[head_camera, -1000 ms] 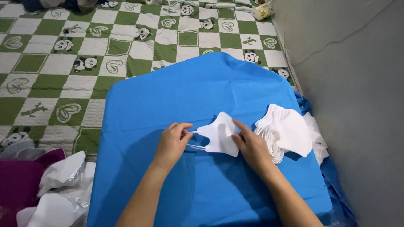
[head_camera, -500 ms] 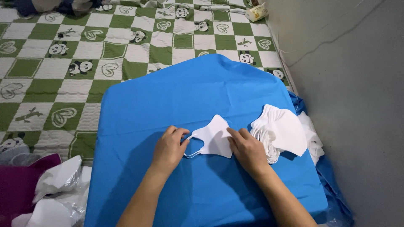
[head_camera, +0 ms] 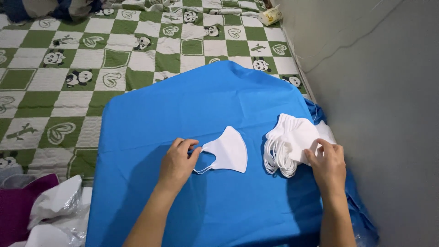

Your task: Folding individual white face masks and placing them into clear plastic bags for packaging.

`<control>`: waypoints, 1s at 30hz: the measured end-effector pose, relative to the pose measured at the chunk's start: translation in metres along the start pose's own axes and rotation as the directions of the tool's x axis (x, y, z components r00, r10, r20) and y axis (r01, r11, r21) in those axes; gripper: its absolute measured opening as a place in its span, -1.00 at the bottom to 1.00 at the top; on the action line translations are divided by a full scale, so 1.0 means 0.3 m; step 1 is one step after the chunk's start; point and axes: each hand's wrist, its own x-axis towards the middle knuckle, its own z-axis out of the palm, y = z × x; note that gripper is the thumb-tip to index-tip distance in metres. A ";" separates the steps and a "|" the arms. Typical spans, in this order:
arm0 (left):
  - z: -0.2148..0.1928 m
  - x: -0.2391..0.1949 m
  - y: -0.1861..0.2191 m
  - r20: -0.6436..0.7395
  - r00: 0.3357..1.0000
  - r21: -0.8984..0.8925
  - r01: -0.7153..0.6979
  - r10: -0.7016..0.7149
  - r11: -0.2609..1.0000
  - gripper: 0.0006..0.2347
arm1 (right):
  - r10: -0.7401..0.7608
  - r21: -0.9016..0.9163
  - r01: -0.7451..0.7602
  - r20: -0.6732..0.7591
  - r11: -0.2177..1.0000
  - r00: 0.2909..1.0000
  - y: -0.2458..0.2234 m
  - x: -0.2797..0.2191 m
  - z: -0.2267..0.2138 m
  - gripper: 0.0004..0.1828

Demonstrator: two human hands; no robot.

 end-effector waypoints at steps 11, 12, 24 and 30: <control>0.002 -0.002 0.007 0.010 1.000 0.010 0.015 -0.015 1.000 -0.78 | 0.036 -0.005 -0.036 0.021 0.999 0.999 0.006 0.003 0.015 -0.36; 0.005 -0.003 0.004 0.016 1.000 0.014 0.000 0.000 1.000 -0.78 | 0.020 0.004 -0.020 0.009 1.000 1.000 0.012 0.004 0.020 -0.35; 0.079 0.013 -0.047 -0.063 0.998 -0.022 0.007 -0.008 1.000 -0.79 | 0.010 0.011 -0.011 0.062 1.000 0.998 0.004 0.004 -0.017 -0.44; 0.116 0.018 -0.090 -0.251 0.960 -0.045 -0.144 0.128 0.989 -0.82 | -0.003 0.148 0.001 0.013 0.989 1.000 0.044 0.016 0.019 -0.37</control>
